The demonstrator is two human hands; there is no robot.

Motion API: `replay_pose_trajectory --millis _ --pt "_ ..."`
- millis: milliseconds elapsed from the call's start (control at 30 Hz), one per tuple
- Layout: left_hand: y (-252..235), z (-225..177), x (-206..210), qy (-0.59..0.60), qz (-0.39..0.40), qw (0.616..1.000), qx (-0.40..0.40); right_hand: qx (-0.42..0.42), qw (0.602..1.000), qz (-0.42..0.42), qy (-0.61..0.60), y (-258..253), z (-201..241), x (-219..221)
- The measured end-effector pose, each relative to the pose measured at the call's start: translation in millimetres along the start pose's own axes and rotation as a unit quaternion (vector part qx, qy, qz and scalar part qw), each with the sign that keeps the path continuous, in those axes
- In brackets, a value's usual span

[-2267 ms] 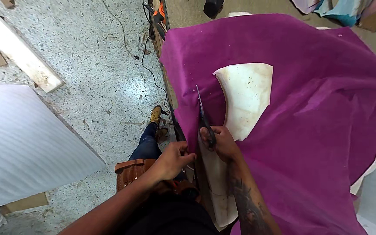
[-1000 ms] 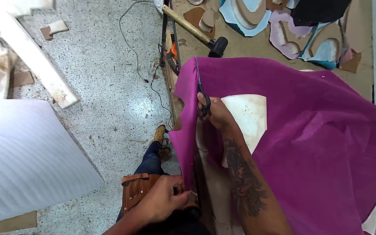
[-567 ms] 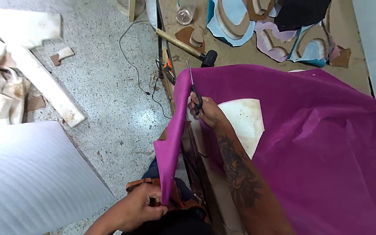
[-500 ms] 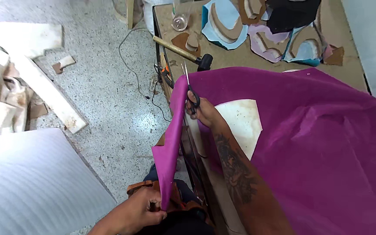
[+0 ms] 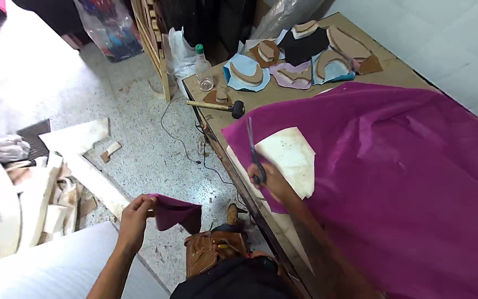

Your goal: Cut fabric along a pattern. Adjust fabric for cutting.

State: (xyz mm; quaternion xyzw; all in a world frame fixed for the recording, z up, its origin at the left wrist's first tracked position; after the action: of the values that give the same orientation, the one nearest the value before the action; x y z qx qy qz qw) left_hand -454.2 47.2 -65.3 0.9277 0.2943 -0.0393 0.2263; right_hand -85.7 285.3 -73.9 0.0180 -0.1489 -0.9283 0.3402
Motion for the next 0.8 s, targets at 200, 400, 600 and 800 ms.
replay_pose_trajectory --millis 200,400,600,800 --pt "-38.0 19.7 -47.3 -0.201 -0.123 0.971 0.041 0.041 0.989 -0.144 0.02 188.7 -110.1 -5.3" --pt "-89.1 23.7 -69.8 -0.214 -0.07 0.974 -0.007 0.029 0.945 -0.296 -0.135 294.8 -187.9 26.3" --pt "-149.2 11.9 -10.9 -0.25 0.031 0.967 0.03 0.033 0.908 -0.397 -0.134 304.6 -163.1 59.4" --pt "-87.1 5.0 192.1 -0.183 0.454 0.872 -0.028 0.146 0.888 -0.395 -0.186 283.8 -176.3 101.2"
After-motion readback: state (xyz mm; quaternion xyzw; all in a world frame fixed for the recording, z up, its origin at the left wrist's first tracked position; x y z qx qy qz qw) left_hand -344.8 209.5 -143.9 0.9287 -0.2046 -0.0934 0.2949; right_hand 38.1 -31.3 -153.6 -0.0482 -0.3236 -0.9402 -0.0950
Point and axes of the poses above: each hand's wrist, its own y-axis away from the middle knuckle, its own x-axis out of the palm, z = x × y, the point moved 2 cm from there along -y, towards the middle knuckle, and after that the axes turned 3 degrees about -x, right-handed, at the moved point
